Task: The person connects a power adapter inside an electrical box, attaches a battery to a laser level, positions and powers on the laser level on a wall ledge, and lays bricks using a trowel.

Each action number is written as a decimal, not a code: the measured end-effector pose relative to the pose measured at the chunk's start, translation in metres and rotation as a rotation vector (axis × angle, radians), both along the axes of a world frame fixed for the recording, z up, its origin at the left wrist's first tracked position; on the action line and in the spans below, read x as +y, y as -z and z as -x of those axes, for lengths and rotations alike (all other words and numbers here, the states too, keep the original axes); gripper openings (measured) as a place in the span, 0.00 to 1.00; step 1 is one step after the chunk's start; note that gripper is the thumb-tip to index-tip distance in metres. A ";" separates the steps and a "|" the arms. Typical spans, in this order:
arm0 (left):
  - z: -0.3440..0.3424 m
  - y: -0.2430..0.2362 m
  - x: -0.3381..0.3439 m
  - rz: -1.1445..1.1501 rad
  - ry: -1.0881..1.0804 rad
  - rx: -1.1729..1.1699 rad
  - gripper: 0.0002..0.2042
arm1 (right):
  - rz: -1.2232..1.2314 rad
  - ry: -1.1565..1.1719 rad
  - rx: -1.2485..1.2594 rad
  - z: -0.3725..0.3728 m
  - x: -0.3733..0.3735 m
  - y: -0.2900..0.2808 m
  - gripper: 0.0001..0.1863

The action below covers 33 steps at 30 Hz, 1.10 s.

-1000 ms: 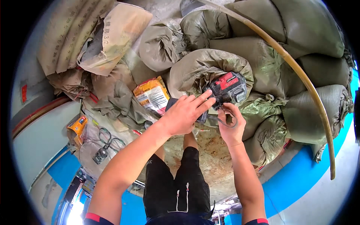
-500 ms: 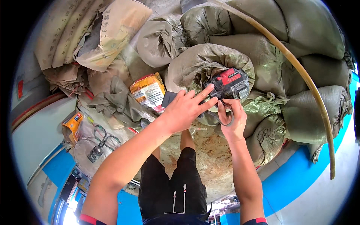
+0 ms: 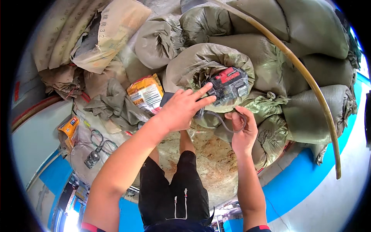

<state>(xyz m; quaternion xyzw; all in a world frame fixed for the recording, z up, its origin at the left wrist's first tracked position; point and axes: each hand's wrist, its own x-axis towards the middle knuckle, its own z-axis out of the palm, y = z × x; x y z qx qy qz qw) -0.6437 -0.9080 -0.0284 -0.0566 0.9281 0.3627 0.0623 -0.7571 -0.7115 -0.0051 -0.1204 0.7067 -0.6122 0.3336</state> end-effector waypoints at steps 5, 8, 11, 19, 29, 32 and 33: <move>0.000 0.001 -0.003 -0.093 0.006 -0.046 0.43 | 0.157 -0.044 -0.356 0.007 0.009 0.002 0.22; -0.001 0.003 -0.003 -0.102 0.006 -0.032 0.43 | 0.247 0.034 -0.780 0.019 0.007 -0.011 0.26; 0.000 0.002 -0.005 -0.100 0.012 -0.033 0.43 | 0.460 0.118 -0.937 0.026 0.008 -0.015 0.24; -0.001 0.003 -0.004 -0.098 -0.004 -0.011 0.42 | -0.556 -0.155 0.463 -0.002 -0.032 -0.010 0.07; -0.005 0.011 -0.003 -0.126 -0.041 0.029 0.41 | -0.514 -0.331 0.944 0.002 -0.045 0.005 0.04; -0.008 0.013 -0.003 -0.131 -0.051 0.037 0.40 | -0.562 -0.375 0.933 0.002 -0.049 0.005 0.05; -0.008 0.014 -0.003 -0.135 -0.059 0.051 0.40 | -0.562 -0.380 0.936 0.003 -0.049 0.004 0.05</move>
